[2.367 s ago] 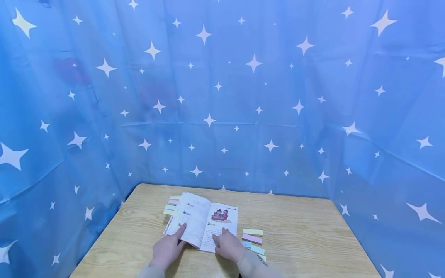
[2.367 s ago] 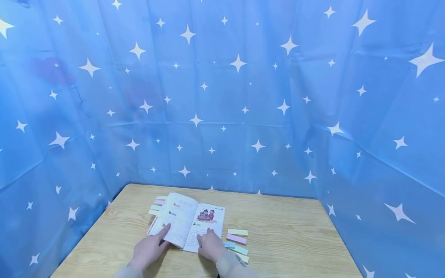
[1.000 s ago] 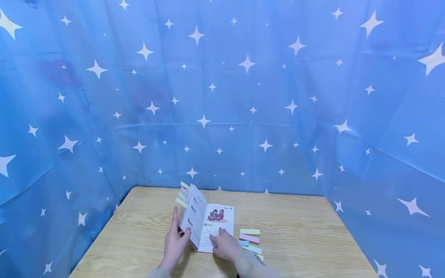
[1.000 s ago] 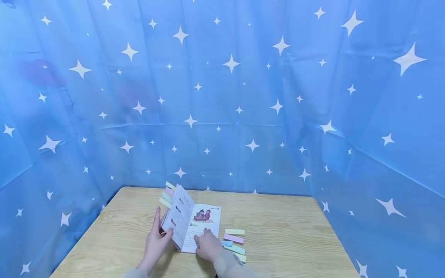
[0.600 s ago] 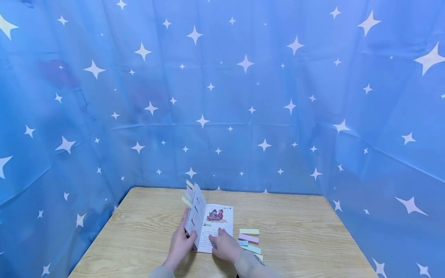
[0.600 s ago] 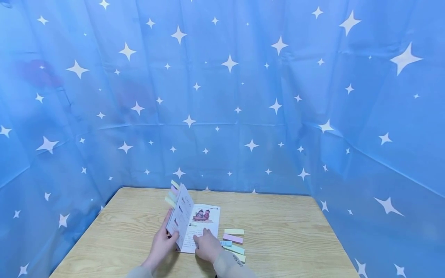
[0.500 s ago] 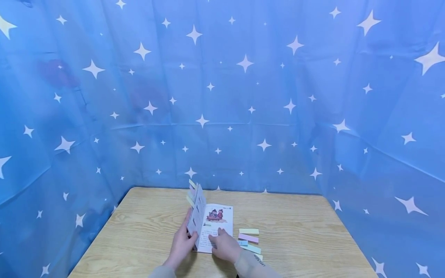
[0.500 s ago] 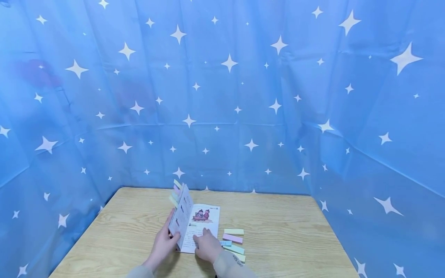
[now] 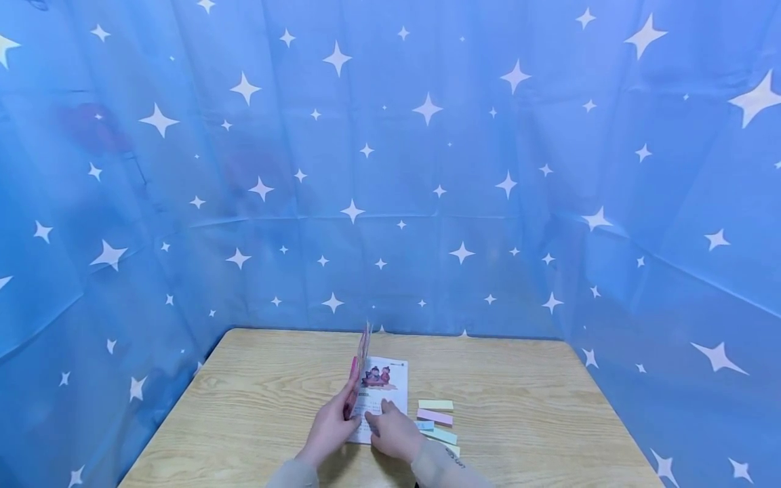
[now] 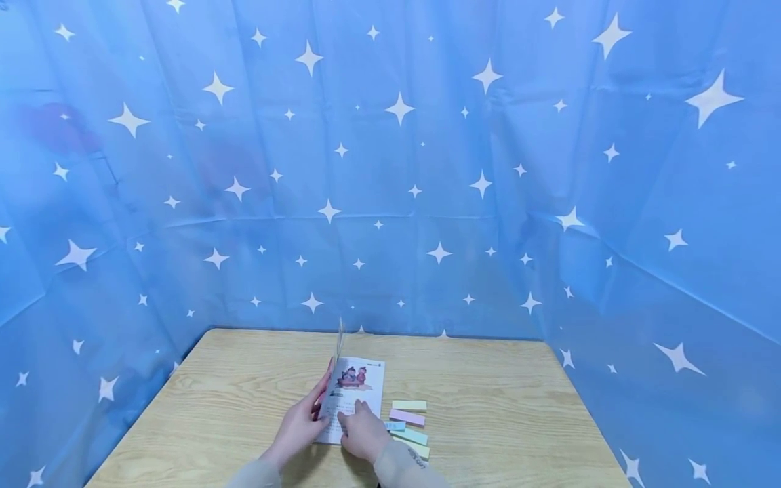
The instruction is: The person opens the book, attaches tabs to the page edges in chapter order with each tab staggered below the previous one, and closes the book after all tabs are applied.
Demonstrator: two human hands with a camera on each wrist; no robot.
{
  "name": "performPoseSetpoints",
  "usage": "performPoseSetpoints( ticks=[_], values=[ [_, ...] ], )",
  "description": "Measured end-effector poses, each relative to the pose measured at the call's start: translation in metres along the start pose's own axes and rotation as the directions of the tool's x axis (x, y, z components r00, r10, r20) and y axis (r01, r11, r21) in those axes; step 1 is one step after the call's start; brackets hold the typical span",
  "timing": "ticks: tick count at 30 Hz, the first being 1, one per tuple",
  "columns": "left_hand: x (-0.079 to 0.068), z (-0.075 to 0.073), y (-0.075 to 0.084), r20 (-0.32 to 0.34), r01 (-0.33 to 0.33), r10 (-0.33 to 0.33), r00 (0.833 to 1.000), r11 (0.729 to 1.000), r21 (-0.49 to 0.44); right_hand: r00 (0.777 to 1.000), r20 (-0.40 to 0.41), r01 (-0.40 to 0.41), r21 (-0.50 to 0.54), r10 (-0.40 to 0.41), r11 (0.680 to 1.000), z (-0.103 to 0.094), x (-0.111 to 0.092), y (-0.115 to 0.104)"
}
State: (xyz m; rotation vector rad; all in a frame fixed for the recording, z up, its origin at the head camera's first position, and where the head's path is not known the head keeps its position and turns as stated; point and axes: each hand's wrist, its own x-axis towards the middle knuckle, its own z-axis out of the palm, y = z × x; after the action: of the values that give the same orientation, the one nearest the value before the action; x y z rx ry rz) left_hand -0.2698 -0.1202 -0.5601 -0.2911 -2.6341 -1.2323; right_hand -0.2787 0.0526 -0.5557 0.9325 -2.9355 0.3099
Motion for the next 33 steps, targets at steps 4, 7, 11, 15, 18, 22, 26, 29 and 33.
performPoseSetpoints(
  ticks=[4,7,11,15,18,22,26,29,33],
  values=[
    [0.002,0.000,0.004,0.054,-0.022,0.019,0.998,0.998,0.062,1.000,0.001,0.010,-0.023,-0.010,1.000,-0.001,0.000,0.000],
    [0.004,0.001,0.007,0.089,-0.043,0.034,0.995,0.994,0.103,1.000,-0.004,0.014,-0.040,-0.014,0.999,-0.002,-0.001,0.000],
    [0.005,0.003,0.012,0.126,-0.064,0.045,0.991,0.986,0.154,0.999,-0.033,0.030,-0.045,-0.032,0.999,-0.001,-0.003,0.002],
    [0.004,0.006,0.020,0.147,-0.081,0.056,0.988,0.982,0.170,0.996,-0.052,0.070,0.016,-0.069,0.997,-0.001,-0.007,0.008],
    [0.004,0.008,0.022,0.153,-0.092,0.062,0.986,0.975,0.201,0.994,-0.049,0.101,0.065,-0.097,0.993,-0.002,-0.011,0.014],
    [0.004,0.012,0.022,0.164,-0.095,0.054,0.985,0.962,0.256,0.992,-0.053,0.122,0.091,-0.117,0.988,-0.007,-0.016,0.020],
    [0.006,0.015,0.021,0.189,-0.095,0.041,0.981,0.954,0.284,0.991,-0.078,0.122,0.139,-0.112,0.983,-0.016,-0.026,0.024],
    [0.006,0.015,0.023,0.212,-0.099,0.033,0.977,0.946,0.308,0.988,-0.108,0.128,0.159,-0.112,0.979,-0.024,-0.034,0.027],
    [0.005,0.013,0.028,0.239,-0.108,0.025,0.971,0.934,0.340,0.981,-0.156,0.139,0.144,-0.116,0.980,-0.031,-0.043,0.030]
  ],
)
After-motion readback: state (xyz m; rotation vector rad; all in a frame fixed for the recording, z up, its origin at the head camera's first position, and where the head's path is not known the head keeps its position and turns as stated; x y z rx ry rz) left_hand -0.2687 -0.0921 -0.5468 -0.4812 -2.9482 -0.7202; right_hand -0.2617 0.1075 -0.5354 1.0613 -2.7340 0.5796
